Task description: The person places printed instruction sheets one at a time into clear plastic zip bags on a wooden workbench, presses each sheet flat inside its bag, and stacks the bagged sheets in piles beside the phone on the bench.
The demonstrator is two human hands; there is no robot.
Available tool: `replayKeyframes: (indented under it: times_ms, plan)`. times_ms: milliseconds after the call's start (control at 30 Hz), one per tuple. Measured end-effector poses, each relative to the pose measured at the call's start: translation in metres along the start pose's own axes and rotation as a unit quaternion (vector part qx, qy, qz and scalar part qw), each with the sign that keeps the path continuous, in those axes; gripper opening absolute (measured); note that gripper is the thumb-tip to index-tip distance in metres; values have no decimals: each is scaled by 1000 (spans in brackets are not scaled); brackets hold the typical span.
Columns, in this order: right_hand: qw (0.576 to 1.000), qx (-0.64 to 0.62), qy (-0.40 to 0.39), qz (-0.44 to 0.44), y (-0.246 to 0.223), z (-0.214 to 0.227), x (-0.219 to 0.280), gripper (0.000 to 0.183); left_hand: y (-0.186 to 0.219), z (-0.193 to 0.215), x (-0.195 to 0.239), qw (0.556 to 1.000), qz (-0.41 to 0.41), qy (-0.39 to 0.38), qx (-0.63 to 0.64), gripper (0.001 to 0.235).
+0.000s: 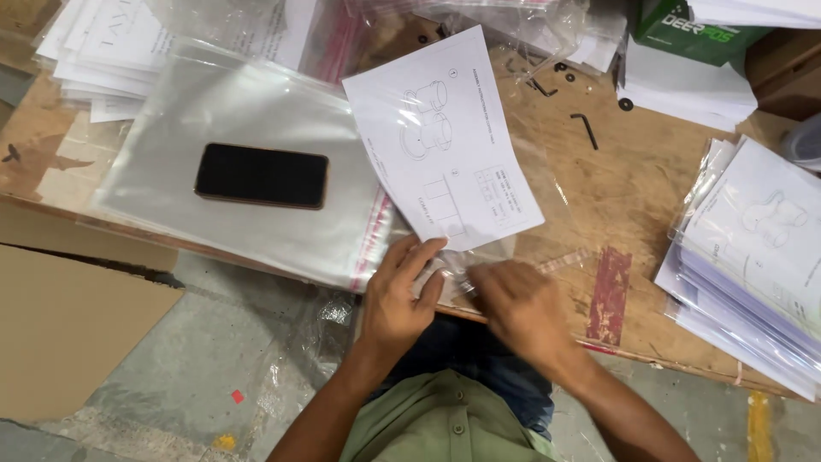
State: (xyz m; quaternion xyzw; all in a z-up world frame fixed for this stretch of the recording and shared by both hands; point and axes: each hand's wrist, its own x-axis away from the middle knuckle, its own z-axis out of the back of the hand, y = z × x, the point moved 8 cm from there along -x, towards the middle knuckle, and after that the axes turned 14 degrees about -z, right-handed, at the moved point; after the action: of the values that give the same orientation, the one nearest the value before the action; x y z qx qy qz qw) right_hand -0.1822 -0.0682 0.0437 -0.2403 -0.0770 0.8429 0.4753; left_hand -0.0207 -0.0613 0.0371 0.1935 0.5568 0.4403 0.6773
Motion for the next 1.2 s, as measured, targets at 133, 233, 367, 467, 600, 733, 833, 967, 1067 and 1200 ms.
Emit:
replayKeyframes:
  times_ms: [133, 233, 367, 467, 600, 733, 833, 967, 1067, 1200]
  plan:
    - [998, -40, -8, 46, -32, 1, 22, 36, 0, 6, 22, 996, 71, -45, 22, 39]
    - [993, -81, -9, 81, -49, 13, 36, 34, 9, 8, 40, 991, 75, -111, -26, 35]
    - [995, -84, 16, 56, -38, 14, 43, 33, 6, -2, 44, 981, 138, -139, 16, 39]
    - [997, -65, 27, 13, -16, 13, 28, 34, -6, -17, 34, 973, 181, -128, 57, 52]
    - [997, -62, 50, -18, 2, 21, 14, 30, -27, -35, 38, 923, 247, -11, 295, 61]
    - [984, -171, -16, -47, -6, 23, 21, 35, -28, -38, 63, 856, 373, 25, 356, 66]
    - [956, -266, -63, -104, 3, 8, 23, 33, -28, -35, 64, 851, 381, 36, 360, 66]
    - [959, -239, -99, -120, 1, 0, 14, 25, -27, -38, 73, 827, 400, 49, 392, 70]
    - [965, -200, -129, -111, -7, -3, 7, 28, -29, -39, 80, 835, 397, 44, 379, 71]
    - [958, -194, -172, -126, -8, -9, 4, 27, -27, -37, 81, 846, 389, 45, 363, 70]
